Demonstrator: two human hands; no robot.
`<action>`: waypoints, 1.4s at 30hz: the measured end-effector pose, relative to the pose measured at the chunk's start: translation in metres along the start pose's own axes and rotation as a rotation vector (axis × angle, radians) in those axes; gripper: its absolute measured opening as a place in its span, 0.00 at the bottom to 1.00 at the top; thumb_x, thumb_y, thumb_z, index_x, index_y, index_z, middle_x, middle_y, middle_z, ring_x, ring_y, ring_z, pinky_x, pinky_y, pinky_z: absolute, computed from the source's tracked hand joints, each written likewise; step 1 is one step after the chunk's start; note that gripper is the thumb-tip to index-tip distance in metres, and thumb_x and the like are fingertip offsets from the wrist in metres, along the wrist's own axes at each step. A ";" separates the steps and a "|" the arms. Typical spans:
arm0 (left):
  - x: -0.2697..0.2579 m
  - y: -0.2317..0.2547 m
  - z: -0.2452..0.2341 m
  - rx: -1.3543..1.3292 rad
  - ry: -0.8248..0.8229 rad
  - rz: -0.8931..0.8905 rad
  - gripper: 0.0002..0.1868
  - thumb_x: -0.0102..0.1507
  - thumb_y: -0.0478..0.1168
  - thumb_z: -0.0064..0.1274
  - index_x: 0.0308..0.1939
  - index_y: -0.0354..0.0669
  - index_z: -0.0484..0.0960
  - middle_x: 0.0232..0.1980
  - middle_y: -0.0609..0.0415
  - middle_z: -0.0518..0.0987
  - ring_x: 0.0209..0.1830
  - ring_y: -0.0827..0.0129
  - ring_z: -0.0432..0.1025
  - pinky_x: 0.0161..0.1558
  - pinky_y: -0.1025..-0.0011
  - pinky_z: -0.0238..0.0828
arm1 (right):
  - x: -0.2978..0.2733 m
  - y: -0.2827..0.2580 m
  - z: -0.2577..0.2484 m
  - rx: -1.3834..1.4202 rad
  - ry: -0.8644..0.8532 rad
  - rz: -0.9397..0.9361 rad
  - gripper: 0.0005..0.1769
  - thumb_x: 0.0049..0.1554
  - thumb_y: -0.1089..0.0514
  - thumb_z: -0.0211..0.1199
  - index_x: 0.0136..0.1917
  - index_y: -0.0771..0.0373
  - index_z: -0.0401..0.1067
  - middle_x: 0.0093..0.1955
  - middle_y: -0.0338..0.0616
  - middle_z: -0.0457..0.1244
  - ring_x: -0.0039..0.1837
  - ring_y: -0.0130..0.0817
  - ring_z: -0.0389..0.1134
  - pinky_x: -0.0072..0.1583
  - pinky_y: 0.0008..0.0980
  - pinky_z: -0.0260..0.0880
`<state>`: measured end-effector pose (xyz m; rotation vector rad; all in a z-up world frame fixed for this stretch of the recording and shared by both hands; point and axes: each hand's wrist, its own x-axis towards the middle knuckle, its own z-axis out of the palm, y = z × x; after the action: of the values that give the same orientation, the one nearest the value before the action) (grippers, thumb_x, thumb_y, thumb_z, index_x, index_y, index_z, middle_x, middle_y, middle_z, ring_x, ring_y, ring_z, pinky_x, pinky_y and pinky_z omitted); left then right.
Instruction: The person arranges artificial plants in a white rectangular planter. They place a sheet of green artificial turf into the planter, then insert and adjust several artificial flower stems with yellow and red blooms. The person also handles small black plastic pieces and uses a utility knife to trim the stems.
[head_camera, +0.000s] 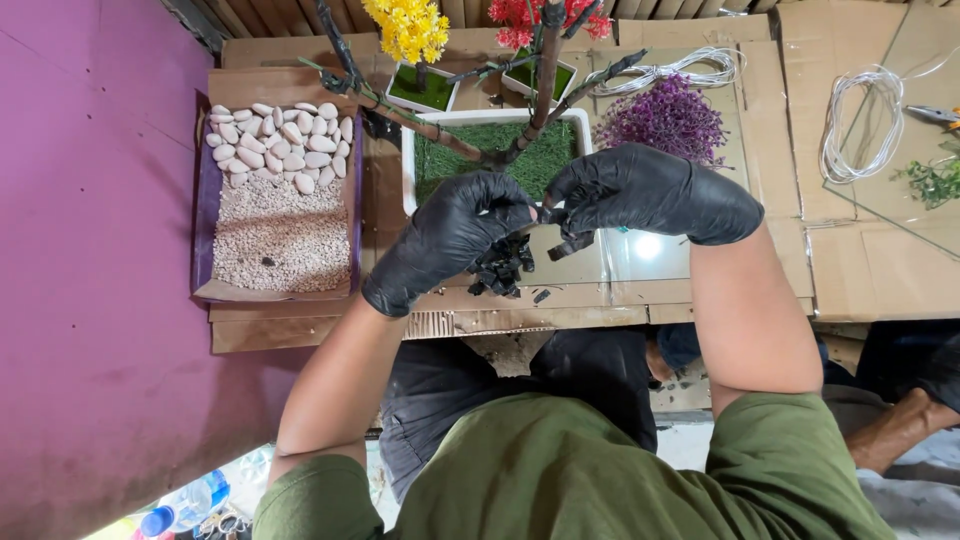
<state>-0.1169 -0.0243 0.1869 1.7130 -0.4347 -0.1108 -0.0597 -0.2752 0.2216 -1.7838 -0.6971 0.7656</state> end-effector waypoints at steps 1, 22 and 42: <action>-0.001 0.007 -0.001 -0.001 0.001 -0.001 0.05 0.68 0.37 0.59 0.47 0.44 0.86 0.44 0.44 0.85 0.49 0.52 0.80 0.54 0.55 0.76 | 0.000 -0.007 0.002 0.000 -0.001 0.001 0.11 0.57 0.59 0.70 0.53 0.64 0.79 0.48 0.48 0.74 0.50 0.35 0.75 0.56 0.41 0.78; 0.004 0.031 0.002 0.233 0.048 -0.006 0.02 0.65 0.38 0.60 0.42 0.48 0.86 0.40 0.46 0.86 0.45 0.48 0.81 0.49 0.57 0.76 | 0.017 -0.018 0.010 -0.104 0.058 0.123 0.09 0.53 0.60 0.74 0.49 0.62 0.83 0.40 0.51 0.74 0.42 0.37 0.76 0.48 0.36 0.78; 0.023 0.001 -0.004 0.216 -0.183 -0.021 0.05 0.68 0.39 0.57 0.42 0.43 0.86 0.38 0.45 0.86 0.38 0.53 0.82 0.45 0.60 0.79 | 0.003 -0.018 0.005 -0.052 0.066 0.179 0.15 0.54 0.59 0.71 0.53 0.69 0.82 0.48 0.61 0.74 0.48 0.46 0.76 0.50 0.45 0.80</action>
<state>-0.0947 -0.0290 0.1928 1.9284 -0.5807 -0.2445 -0.0636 -0.2644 0.2363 -1.9285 -0.5227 0.8095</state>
